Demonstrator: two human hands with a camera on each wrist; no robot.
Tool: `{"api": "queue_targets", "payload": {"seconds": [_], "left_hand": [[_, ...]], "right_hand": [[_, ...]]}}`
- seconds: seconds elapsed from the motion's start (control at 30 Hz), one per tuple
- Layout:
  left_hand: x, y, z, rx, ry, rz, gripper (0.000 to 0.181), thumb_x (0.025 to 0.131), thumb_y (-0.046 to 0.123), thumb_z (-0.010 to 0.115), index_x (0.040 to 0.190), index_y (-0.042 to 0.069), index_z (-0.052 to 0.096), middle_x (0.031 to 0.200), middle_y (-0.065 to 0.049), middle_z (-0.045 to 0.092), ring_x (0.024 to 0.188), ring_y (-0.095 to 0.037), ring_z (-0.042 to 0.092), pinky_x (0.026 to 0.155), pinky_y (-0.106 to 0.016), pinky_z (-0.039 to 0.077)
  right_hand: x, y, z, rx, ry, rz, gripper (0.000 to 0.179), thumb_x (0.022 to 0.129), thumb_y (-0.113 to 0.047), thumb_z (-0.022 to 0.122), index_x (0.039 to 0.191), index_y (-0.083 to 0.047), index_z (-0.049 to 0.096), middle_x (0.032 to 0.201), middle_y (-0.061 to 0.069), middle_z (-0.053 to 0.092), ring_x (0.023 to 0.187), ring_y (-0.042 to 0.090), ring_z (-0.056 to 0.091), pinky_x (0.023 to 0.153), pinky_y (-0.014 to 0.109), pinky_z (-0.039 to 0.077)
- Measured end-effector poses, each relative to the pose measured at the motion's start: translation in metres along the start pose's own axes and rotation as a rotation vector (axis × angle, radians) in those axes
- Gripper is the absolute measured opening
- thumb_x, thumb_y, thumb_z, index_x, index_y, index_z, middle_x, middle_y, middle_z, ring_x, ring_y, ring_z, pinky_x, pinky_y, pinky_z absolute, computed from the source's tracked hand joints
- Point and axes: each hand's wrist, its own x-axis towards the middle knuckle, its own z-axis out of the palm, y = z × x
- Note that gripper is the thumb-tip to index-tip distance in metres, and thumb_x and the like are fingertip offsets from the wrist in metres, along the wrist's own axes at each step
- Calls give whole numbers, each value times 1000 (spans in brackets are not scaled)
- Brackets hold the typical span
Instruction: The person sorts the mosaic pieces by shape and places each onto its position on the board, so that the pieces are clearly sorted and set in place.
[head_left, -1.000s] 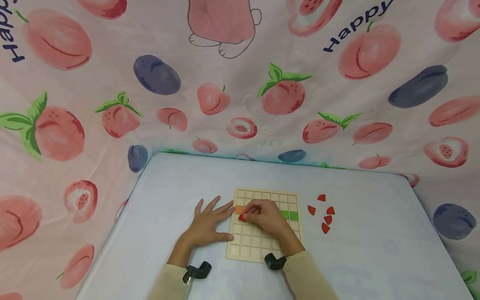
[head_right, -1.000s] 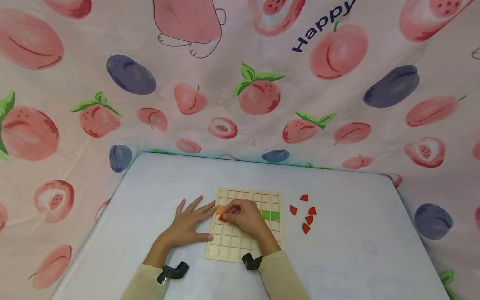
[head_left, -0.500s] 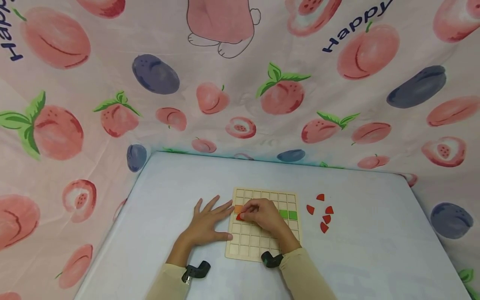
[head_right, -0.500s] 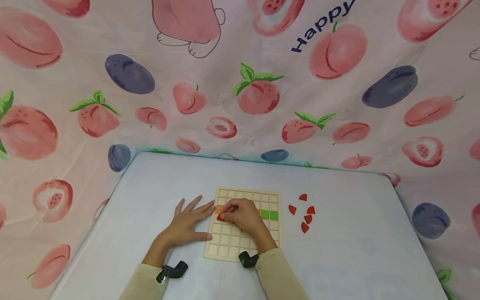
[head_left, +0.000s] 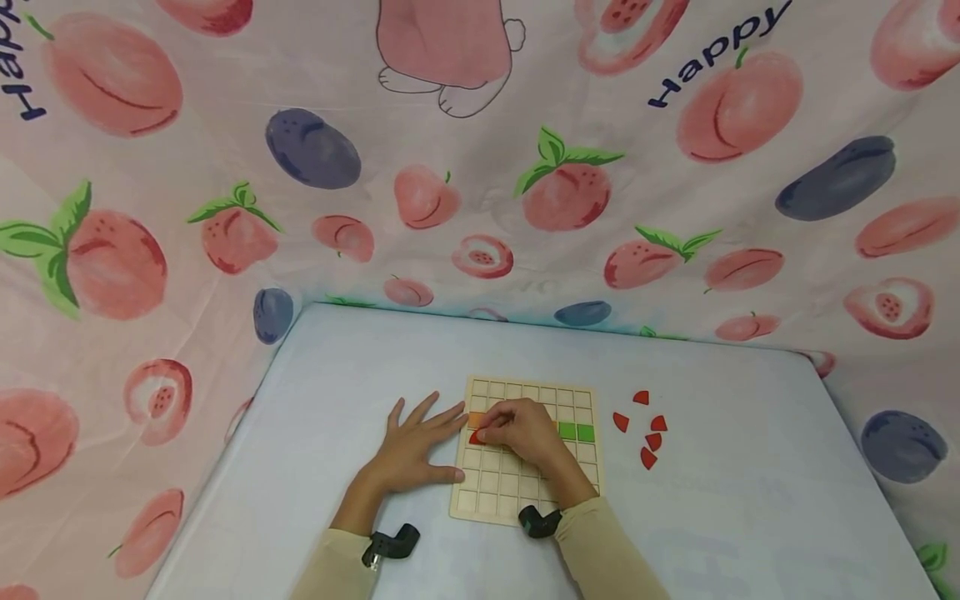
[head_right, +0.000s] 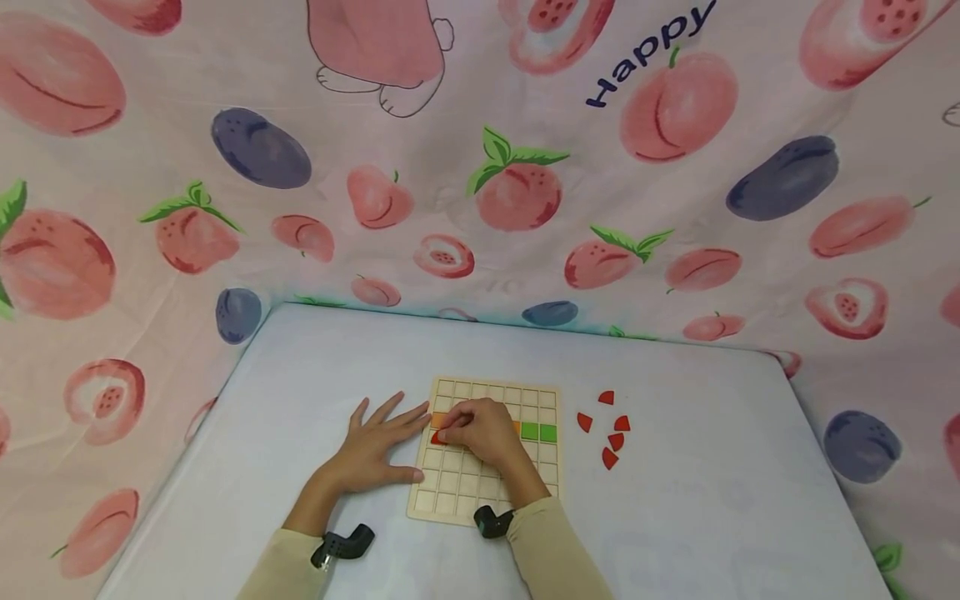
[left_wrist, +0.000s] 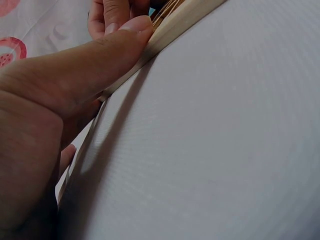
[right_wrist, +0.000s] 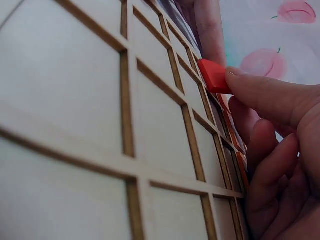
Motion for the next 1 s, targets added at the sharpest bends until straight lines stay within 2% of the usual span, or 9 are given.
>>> {"api": "queue_targets", "payload": {"seconds": [0.4, 0.7, 1.0], "left_hand": [[0, -3, 1, 17, -14, -14, 92, 80, 73, 70, 157, 36, 38, 166, 19, 30, 161, -26, 10, 120, -69, -5], [1, -2, 3, 7, -1, -1, 91, 80, 73, 69, 157, 34, 40, 165, 17, 32, 161, -28, 11, 120, -70, -4], [0, -2, 2, 7, -1, -6, 91, 80, 73, 69, 157, 34, 40, 165, 18, 32, 161, -27, 11, 120, -69, -4]], "right_hand": [[-2, -5, 3, -81, 36, -25, 8, 80, -26, 87, 81, -25, 79, 71, -11, 71, 69, 9, 61, 66, 29, 49], [0, -3, 6, -165, 60, -25, 9, 80, -31, 88, 80, -28, 79, 70, -14, 68, 70, 8, 58, 66, 28, 47], [-1, -4, 8, -199, 67, -44, 10, 79, -32, 88, 80, -28, 79, 67, -14, 67, 67, 6, 57, 64, 26, 46]]}}
